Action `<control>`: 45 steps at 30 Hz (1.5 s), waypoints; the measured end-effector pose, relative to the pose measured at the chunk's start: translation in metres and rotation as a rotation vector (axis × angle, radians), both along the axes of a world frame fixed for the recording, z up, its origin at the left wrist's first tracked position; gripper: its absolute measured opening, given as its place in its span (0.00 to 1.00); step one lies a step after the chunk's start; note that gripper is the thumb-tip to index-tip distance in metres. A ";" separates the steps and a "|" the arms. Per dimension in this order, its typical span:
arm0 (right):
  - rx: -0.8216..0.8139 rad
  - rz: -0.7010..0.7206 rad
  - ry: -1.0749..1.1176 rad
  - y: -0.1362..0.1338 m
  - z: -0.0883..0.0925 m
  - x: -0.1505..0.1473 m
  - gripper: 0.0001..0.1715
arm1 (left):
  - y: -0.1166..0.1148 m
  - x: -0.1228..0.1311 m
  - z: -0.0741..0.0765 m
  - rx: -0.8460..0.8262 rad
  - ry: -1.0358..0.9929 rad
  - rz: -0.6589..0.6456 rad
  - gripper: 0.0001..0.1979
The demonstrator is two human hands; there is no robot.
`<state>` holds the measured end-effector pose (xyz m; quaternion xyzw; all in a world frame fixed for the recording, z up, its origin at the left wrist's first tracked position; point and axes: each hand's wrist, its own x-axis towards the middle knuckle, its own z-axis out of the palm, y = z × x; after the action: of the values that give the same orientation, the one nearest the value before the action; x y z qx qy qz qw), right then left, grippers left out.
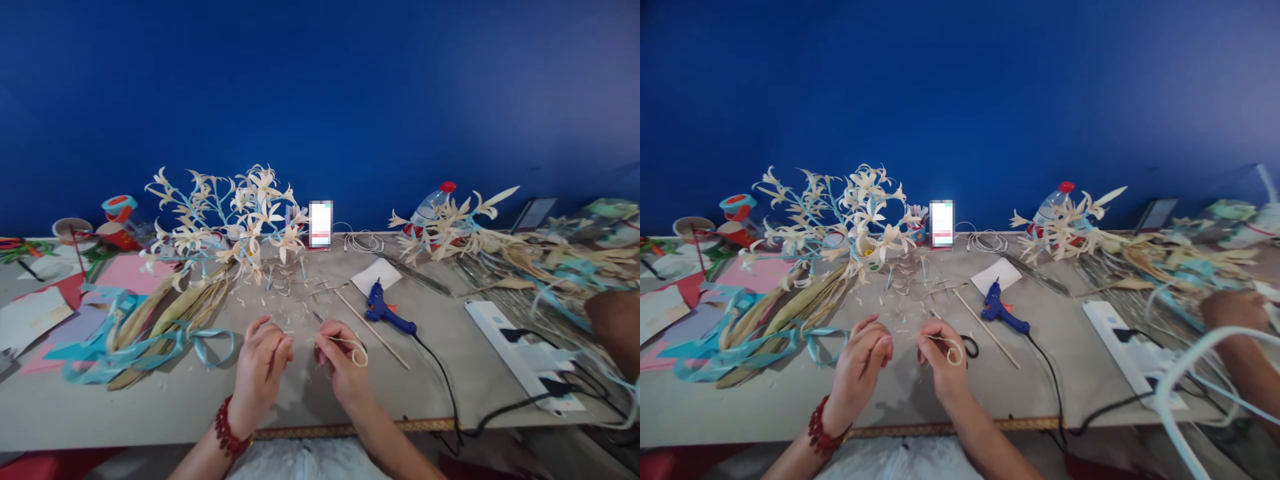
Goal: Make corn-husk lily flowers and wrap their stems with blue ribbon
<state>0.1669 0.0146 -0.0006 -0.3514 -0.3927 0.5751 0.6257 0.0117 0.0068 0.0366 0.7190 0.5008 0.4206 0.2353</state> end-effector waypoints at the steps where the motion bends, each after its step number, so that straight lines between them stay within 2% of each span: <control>1: 0.001 -0.008 0.011 0.000 -0.001 0.000 0.07 | 0.000 -0.002 -0.002 -0.022 -0.017 0.006 0.17; 5: -0.003 -0.005 0.046 0.000 -0.002 0.001 0.07 | 0.000 -0.011 -0.003 -0.061 -0.050 0.014 0.19; 8: -0.021 0.002 0.023 -0.001 0.000 0.000 0.08 | -0.001 -0.013 0.010 0.075 0.133 0.058 0.08; 9: -0.026 0.012 0.020 -0.001 0.001 0.000 0.08 | -0.002 -0.012 0.015 0.135 0.206 0.059 0.11; 10: -0.026 0.026 0.019 -0.001 0.002 -0.001 0.09 | -0.002 -0.010 0.020 0.185 0.260 0.043 0.13; 14: -0.008 0.065 0.011 -0.003 0.008 -0.004 0.11 | -0.002 0.000 0.031 0.220 0.290 -0.065 0.05; 17: -0.020 0.038 0.007 -0.003 0.010 -0.003 0.10 | -0.001 0.004 0.030 0.188 0.269 -0.061 0.07; 22: 0.024 -0.008 -0.037 -0.003 0.007 0.001 0.08 | -0.001 0.001 0.020 0.098 0.250 -0.096 0.09; 26: 0.050 -0.001 -0.068 -0.004 0.005 0.000 0.08 | -0.001 -0.005 0.014 0.019 0.193 -0.059 0.12; 30: 0.018 0.027 -0.053 -0.005 0.006 -0.002 0.08 | 0.000 -0.005 0.019 0.109 0.263 -0.071 0.01; 37: 0.035 0.044 -0.069 -0.007 0.012 -0.003 0.10 | -0.001 0.000 0.024 0.206 0.255 -0.125 0.06; 45: 0.106 -0.034 -0.087 -0.006 0.010 0.001 0.08 | -0.004 0.000 0.020 0.101 0.216 -0.059 0.11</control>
<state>0.1680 0.0084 0.0093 -0.3490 -0.4436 0.5268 0.6356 0.0121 0.0031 0.0568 0.7854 0.4802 0.3582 0.1559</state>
